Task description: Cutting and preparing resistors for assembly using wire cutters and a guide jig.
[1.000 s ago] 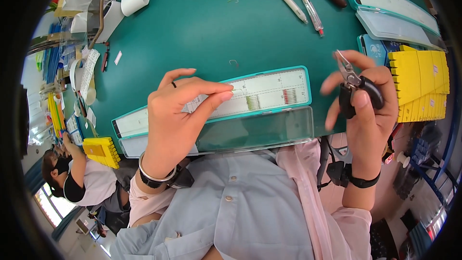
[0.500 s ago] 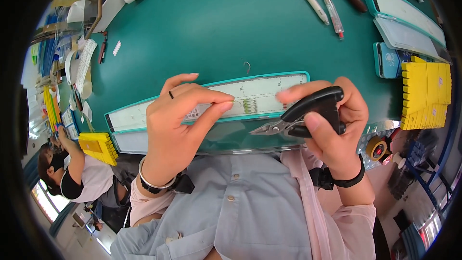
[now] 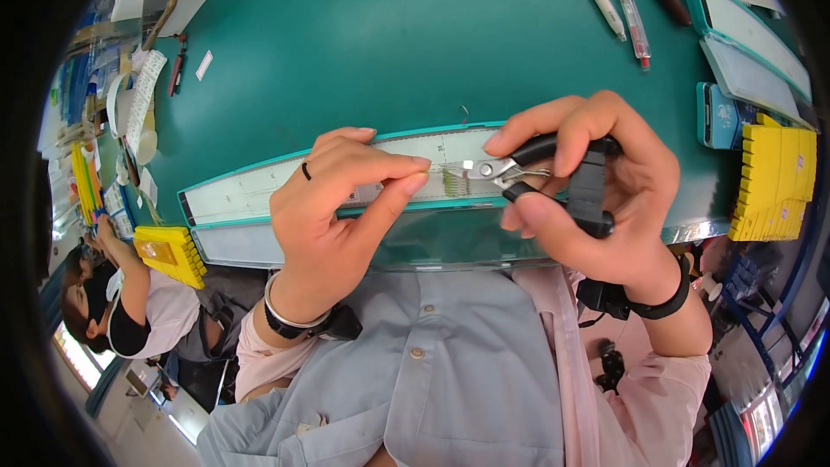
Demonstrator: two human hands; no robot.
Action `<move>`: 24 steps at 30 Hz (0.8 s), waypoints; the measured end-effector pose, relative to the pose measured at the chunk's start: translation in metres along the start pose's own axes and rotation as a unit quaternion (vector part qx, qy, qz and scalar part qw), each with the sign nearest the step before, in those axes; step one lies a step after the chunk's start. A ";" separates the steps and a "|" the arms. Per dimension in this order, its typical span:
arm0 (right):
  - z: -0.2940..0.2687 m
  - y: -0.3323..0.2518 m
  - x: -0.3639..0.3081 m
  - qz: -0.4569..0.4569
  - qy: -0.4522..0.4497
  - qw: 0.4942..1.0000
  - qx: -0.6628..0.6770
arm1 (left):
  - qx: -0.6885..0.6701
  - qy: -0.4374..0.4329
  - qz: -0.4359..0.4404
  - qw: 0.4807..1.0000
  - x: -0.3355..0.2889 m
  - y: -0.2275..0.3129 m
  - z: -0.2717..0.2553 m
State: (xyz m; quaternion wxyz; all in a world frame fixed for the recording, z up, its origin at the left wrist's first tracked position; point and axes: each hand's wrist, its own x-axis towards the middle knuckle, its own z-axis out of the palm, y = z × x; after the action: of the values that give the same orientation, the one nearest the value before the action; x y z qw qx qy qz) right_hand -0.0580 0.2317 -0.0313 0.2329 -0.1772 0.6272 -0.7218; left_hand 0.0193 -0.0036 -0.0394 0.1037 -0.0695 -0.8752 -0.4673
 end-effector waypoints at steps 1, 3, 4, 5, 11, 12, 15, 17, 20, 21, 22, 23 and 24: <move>0.001 0.000 0.000 0.002 0.000 1.000 0.000 | -0.003 0.004 0.000 1.000 0.000 -0.001 0.000; 0.002 0.000 -0.001 0.011 0.012 0.999 0.038 | -0.007 0.006 -0.002 1.000 0.000 -0.001 0.000; 0.003 0.001 -0.001 0.013 0.013 0.999 0.038 | -0.009 0.007 -0.002 1.000 0.000 -0.001 0.000; 0.003 0.001 0.000 0.008 0.016 0.999 0.031 | -0.013 0.009 0.000 1.000 0.000 -0.001 0.000; 0.003 0.002 0.001 0.000 0.019 1.000 0.017 | -0.024 0.009 -0.002 1.000 0.001 -0.002 0.000; 0.002 0.002 0.000 -0.006 0.019 1.000 0.023 | -0.025 0.009 -0.002 1.000 0.001 -0.002 0.000; 0.003 0.004 0.001 -0.022 0.009 1.000 0.008 | -0.031 0.006 -0.001 0.999 0.002 -0.003 -0.001; 0.004 0.004 0.001 -0.019 0.010 1.000 0.001 | -0.032 0.008 0.008 0.999 0.002 -0.004 -0.001; 0.004 0.004 0.000 -0.018 0.011 1.000 -0.010 | -0.037 0.008 -0.002 0.999 0.001 -0.003 -0.001; 0.003 0.003 -0.001 -0.019 0.010 1.000 -0.015 | -0.037 0.008 -0.002 0.999 0.002 -0.003 -0.001; 0.003 0.003 -0.001 -0.019 0.011 1.000 -0.016 | -0.036 0.008 -0.001 0.999 0.002 -0.003 -0.001; 0.003 0.003 -0.001 -0.024 0.007 0.999 -0.022 | -0.033 0.009 -0.002 0.999 0.002 -0.003 -0.001; 0.003 0.003 -0.001 -0.028 0.004 0.999 -0.028 | -0.031 0.009 -0.003 0.999 0.001 -0.005 -0.002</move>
State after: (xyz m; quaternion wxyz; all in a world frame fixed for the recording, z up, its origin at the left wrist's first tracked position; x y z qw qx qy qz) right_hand -0.0549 0.2291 -0.0337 0.2052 -0.1984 0.6427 -0.7110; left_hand 0.0179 -0.0079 -0.0419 0.1084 -0.0660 -0.8593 -0.4955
